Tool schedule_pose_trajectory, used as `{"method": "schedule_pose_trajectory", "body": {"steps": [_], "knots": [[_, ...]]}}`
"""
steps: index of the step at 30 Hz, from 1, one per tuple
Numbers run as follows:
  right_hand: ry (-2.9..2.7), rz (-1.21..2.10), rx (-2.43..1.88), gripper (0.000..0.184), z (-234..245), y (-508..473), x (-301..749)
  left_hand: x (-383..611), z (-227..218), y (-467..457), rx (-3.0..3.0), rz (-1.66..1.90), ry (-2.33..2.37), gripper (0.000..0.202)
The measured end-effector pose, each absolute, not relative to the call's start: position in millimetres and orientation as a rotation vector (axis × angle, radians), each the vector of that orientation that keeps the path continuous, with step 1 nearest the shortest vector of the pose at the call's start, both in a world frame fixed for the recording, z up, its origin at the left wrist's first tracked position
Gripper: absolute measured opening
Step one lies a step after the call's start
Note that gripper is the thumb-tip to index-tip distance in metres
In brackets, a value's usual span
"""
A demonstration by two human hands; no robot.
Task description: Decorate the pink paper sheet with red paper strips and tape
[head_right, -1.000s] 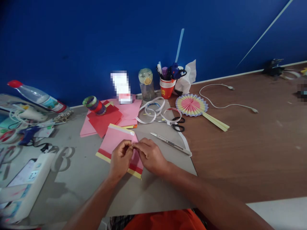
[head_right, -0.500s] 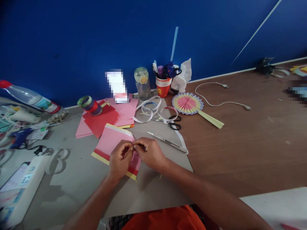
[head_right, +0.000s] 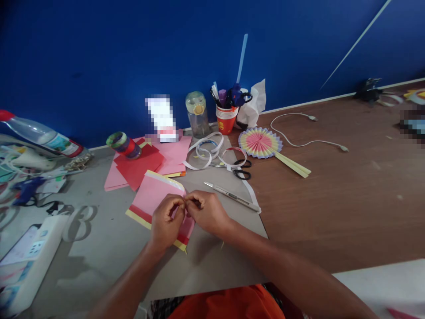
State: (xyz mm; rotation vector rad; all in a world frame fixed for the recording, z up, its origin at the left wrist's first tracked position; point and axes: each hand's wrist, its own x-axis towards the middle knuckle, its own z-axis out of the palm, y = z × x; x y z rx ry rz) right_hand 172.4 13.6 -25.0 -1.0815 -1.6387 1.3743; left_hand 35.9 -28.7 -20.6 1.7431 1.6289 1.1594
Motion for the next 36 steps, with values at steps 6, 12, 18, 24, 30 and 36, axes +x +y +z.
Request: {"method": "schedule_pose_trajectory", "body": {"steps": [6, 12, 18, 24, 30, 36], "knots": [[-1.532, 1.496, -1.068, 0.021, -22.7, 14.0, 171.6, 37.0, -18.4, -29.1, 1.582, 1.159, 1.642, 0.011], [-1.510, 1.533, -1.031, 0.017, -21.0, 15.0, 171.7, 38.1, -16.1, -29.3, 1.493, 1.169, 1.661, 0.008], [-1.568, 1.471, -1.033, 0.017, -24.4, 14.6, 172.5, 37.3, -15.3, -29.2, 1.422, 1.132, 1.653, 0.008], [-1.651, 1.350, -1.038, 0.018, -23.8, 13.8, 172.5, 38.1, -15.1, -28.8, 1.427, 1.124, 1.640, 0.008], [-1.679, 1.306, -1.052, 0.019, -23.6, 13.6, 171.7, 38.0, -15.0, -28.9, 1.394, 1.128, 1.637, 0.007], [-1.624, 1.377, -1.029, 0.018, -25.4, 13.2, 172.7, 38.4, -15.2, -29.2, 1.361, 1.153, 1.654, 0.008]]}}
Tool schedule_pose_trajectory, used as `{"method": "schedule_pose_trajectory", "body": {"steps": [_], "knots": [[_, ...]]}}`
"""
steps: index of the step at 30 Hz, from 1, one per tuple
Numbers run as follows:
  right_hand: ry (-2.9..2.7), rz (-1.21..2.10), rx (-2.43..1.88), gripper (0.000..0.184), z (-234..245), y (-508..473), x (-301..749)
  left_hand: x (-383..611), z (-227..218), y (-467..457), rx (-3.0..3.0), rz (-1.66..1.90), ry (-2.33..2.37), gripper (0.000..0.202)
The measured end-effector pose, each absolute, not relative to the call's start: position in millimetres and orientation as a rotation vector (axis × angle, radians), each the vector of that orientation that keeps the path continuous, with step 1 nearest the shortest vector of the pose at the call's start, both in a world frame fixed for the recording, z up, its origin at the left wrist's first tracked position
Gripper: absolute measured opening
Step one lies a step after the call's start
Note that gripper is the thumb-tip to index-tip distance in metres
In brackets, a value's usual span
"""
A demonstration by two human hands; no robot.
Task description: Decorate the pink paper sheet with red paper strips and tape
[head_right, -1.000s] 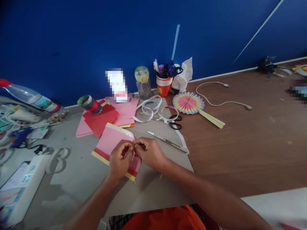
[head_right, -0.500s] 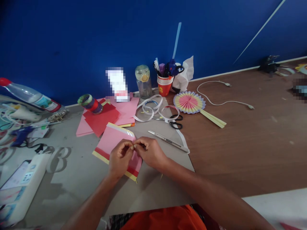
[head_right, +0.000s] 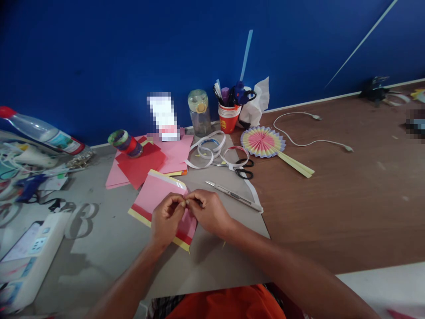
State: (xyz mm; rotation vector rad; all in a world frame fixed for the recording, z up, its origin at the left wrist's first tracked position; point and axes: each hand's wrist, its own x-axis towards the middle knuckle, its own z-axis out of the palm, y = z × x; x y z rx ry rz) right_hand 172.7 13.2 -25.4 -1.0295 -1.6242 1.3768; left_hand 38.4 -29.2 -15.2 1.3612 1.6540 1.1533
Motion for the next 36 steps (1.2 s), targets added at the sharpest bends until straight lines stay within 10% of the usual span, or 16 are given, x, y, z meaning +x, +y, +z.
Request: {"method": "schedule_pose_trajectory", "body": {"steps": [36], "knots": [[-1.709, 1.262, -1.059, 0.018, -25.9, 10.7, 171.5, 38.5, -16.6, -28.7, 1.526, 1.182, 1.658, 0.009]]}}
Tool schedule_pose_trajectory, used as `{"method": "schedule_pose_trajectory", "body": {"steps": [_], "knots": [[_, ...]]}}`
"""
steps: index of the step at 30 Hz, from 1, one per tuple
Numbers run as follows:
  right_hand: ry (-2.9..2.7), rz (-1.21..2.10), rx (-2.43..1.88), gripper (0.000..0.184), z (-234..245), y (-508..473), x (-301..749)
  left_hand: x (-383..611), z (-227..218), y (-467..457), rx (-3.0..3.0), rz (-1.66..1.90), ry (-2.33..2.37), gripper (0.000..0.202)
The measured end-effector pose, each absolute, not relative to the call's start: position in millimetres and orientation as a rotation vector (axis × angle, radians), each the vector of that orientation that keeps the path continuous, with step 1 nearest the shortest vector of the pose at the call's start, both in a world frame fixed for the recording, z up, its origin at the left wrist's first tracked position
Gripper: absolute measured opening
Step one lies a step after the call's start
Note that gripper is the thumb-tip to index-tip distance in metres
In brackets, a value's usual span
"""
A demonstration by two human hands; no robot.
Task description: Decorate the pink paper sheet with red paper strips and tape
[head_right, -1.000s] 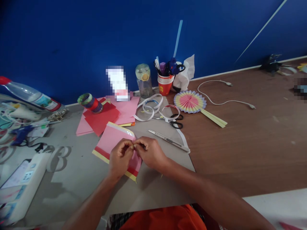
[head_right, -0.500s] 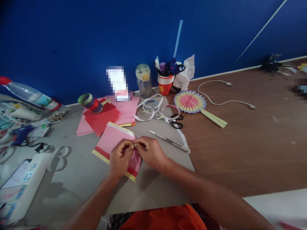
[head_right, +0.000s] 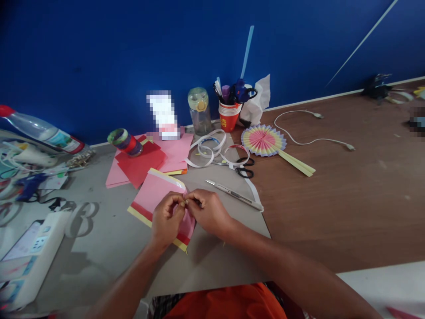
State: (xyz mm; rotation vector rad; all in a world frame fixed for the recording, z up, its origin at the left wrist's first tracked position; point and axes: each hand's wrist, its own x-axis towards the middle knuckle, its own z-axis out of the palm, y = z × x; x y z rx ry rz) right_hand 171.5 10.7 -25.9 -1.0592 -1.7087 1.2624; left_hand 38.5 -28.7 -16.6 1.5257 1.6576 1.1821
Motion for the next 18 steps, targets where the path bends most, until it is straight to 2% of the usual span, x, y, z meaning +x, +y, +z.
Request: {"method": "schedule_pose_trajectory", "body": {"steps": [11, 18], "knots": [[-1.766, 1.210, -1.067, 0.018, -22.8, 11.1, 173.0, 39.1, -15.5, -28.8, 1.646, 1.212, 1.629, 0.012], [-1.712, 1.300, -1.084, 0.019, -23.3, 10.5, 172.2, 39.7, -11.9, -28.8, 1.622, 1.202, 1.657, 0.011]]}}
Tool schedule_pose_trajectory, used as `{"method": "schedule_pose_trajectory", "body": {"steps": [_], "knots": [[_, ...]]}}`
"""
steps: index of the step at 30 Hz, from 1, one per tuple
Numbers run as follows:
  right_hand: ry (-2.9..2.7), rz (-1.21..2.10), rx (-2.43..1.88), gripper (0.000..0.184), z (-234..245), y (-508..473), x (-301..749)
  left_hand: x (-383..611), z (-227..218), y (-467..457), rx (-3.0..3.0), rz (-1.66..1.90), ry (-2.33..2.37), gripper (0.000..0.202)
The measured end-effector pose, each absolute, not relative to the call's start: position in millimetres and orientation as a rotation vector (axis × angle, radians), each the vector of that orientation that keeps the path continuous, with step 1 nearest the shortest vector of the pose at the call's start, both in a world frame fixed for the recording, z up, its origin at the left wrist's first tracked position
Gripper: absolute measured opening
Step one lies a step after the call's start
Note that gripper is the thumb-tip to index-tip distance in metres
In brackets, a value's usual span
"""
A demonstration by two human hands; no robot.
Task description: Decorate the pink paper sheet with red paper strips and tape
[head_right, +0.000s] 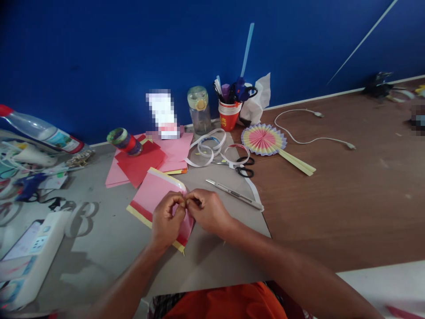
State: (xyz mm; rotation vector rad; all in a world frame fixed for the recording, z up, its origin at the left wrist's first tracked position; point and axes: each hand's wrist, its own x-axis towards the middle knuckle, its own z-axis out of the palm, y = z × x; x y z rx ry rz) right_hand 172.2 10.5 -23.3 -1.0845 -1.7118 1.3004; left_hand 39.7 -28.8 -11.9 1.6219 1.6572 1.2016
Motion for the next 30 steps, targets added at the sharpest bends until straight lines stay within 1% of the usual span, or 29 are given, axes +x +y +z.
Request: {"method": "schedule_pose_trajectory", "body": {"steps": [5, 12, 20, 26, 30], "knots": [[-1.623, 1.439, -1.049, 0.021, -22.9, 10.8, 172.2, 39.6, -13.1, -28.8, 1.541, 1.218, 1.665, 0.010], [-1.628, 1.412, -1.039, 0.020, -24.6, 10.0, 172.6, 39.5, -14.7, -29.2, 1.545, 1.242, 1.685, 0.008], [-1.608, 1.408, -1.016, 0.022, -19.7, 9.5, 170.1, 39.6, -15.8, -29.6, 1.654, 1.239, 1.711, 0.011], [-1.509, 1.540, -1.046, 0.022, -19.6, 10.2, 170.5, 41.1, -16.8, -31.5, 1.704, 1.298, 1.697, 0.012], [-1.517, 1.503, -1.052, 0.021, -21.1, 10.6, 170.7, 41.2, -17.2, -31.8, 1.702, 1.316, 1.678, 0.011]]}}
